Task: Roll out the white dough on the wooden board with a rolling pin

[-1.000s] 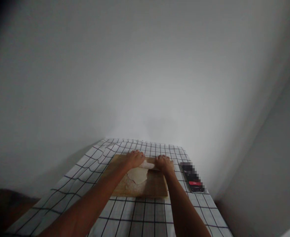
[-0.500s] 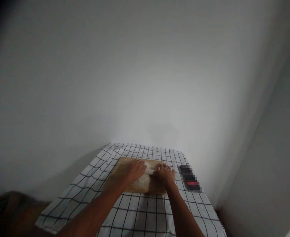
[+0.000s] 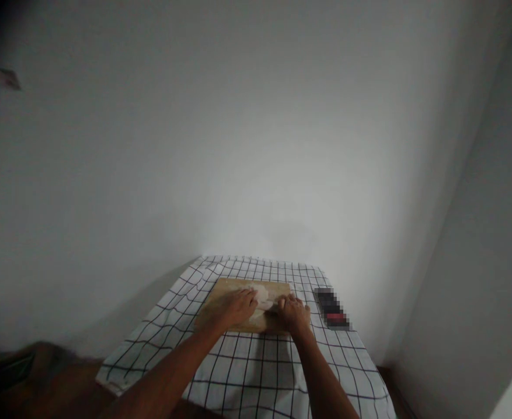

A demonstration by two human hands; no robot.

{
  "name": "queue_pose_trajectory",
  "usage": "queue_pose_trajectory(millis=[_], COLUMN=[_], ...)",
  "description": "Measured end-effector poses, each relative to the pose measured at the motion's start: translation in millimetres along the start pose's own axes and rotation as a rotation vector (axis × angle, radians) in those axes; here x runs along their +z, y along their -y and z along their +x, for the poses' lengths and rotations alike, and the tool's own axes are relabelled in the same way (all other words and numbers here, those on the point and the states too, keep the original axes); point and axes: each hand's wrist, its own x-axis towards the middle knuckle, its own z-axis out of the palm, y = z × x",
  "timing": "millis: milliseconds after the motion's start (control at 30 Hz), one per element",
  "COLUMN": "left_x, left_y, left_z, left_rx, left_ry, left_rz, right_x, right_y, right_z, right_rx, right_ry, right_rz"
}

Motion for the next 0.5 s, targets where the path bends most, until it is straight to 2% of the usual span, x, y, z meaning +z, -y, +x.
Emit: queue_pose_trajectory(millis=[133,233,367,500], left_x=[3.2,0.5,-0.7,3.4], left_y=[-2.6,-4.6,-3.8,-1.8], left_z=[-17.4,-36.5,-53.5,-52.9], left_rx=[0.023,0.134,0.077,0.090], left_ry=[-0.025,-0.032,-0.040,-0.047], left_rz=[0.048,0.055,0.012,0.006], right_x=[-2.0,-5.5,-10.8,-13.6], right_y=[-0.5,2.3,8.4,12.1], right_z=[-12.1,-20.3,-30.1,-34.0], right_rx=[-0.052,-0.044,-0.004,0.038], right_ry=[-0.052,-0.056,-0.069,-0.072], right_rz=[-0.011,-0.011,0.013,0.046])
